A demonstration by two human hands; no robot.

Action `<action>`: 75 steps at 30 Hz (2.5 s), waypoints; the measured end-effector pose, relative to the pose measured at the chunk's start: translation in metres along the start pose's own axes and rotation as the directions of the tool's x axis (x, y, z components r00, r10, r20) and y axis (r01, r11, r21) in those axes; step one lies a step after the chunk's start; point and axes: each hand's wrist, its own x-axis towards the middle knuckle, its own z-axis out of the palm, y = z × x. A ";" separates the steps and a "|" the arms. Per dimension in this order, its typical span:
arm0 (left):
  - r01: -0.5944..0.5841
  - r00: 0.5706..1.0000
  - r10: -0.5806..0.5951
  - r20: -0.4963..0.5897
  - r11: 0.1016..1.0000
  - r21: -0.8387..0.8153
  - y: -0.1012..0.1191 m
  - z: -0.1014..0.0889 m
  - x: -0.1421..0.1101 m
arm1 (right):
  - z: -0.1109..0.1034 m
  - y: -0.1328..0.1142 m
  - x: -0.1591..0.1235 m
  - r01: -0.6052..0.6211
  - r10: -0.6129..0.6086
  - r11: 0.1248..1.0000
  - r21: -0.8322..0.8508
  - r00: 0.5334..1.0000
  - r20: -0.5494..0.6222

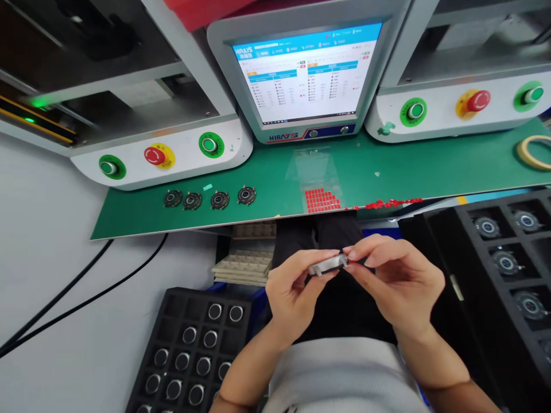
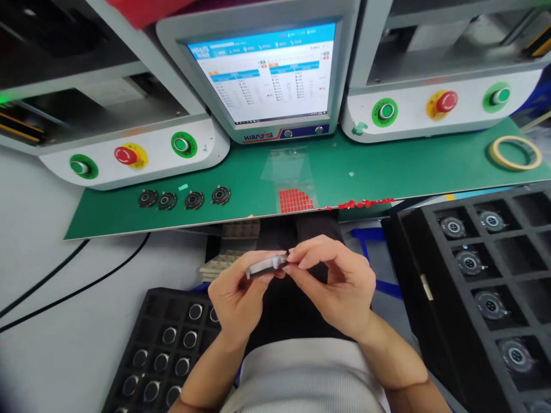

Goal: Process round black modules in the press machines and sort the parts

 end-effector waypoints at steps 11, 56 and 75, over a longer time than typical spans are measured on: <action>-0.041 0.994 0.038 0.103 0.999 0.026 0.000 -0.001 0.002 | -0.022 0.010 0.010 -0.016 -0.018 0.993 0.117 0.958 0.288; -0.114 0.992 0.114 0.049 0.994 -0.005 -0.007 -0.001 0.001 | -0.006 0.007 -0.006 0.265 -0.268 0.958 -0.111 0.963 -0.011; -0.117 0.981 0.147 -0.130 0.970 0.213 -0.003 0.004 -0.012 | -0.002 -0.009 0.002 0.298 -0.240 0.895 -0.332 0.949 0.206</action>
